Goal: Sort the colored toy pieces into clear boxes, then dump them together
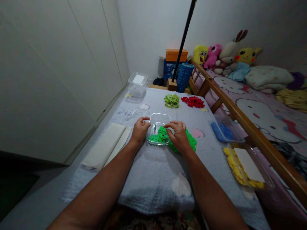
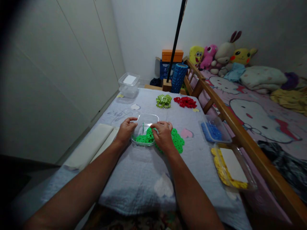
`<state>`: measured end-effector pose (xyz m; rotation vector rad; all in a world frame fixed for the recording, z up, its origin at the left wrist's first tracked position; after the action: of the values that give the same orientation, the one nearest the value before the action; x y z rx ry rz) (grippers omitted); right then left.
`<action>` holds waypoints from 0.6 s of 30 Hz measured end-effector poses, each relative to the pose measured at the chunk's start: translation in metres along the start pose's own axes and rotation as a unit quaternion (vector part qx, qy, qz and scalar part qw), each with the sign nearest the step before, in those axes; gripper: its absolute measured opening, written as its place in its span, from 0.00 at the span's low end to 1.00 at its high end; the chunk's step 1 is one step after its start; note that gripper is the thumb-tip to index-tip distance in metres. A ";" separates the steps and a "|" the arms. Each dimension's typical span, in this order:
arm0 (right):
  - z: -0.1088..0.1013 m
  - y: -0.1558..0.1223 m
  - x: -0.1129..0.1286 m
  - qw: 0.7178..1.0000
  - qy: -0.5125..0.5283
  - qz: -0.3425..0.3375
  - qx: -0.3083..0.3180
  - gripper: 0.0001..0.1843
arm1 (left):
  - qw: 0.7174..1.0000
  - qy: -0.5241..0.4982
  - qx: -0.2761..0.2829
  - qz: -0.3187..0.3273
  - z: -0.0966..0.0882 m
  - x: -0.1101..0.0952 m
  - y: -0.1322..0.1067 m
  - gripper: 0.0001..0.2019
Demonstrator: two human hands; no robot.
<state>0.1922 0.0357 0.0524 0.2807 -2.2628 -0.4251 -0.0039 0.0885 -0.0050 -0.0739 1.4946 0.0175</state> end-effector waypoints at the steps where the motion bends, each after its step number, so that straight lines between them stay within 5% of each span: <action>1: -0.004 0.000 -0.003 1.000 -0.004 0.002 -0.010 0.12 | 1.000 -0.001 0.001 -0.001 0.000 0.000 0.000 0.20; 12: -0.075 0.003 -0.049 0.989 -0.011 0.065 -0.130 0.10 | 1.000 0.008 -0.009 -0.001 0.000 -0.003 -0.001 0.19; 18: -0.077 -0.006 -0.116 0.980 -0.031 0.195 0.002 0.07 | 1.000 0.016 -0.006 0.001 -0.001 -0.002 0.000 0.20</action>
<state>0.3268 0.0525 0.0194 -0.1779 -2.3078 -0.2239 -0.0048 0.0884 -0.0031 -0.0837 1.5260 0.0265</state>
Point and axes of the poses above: each hand's wrist, its own y-axis towards the middle knuckle, its own z-axis out of the palm, x = y × z, the point moved 9 cm from there along y, towards the middle knuckle, and after that the axes turned 5 degrees about y, right-handed, at the moved point
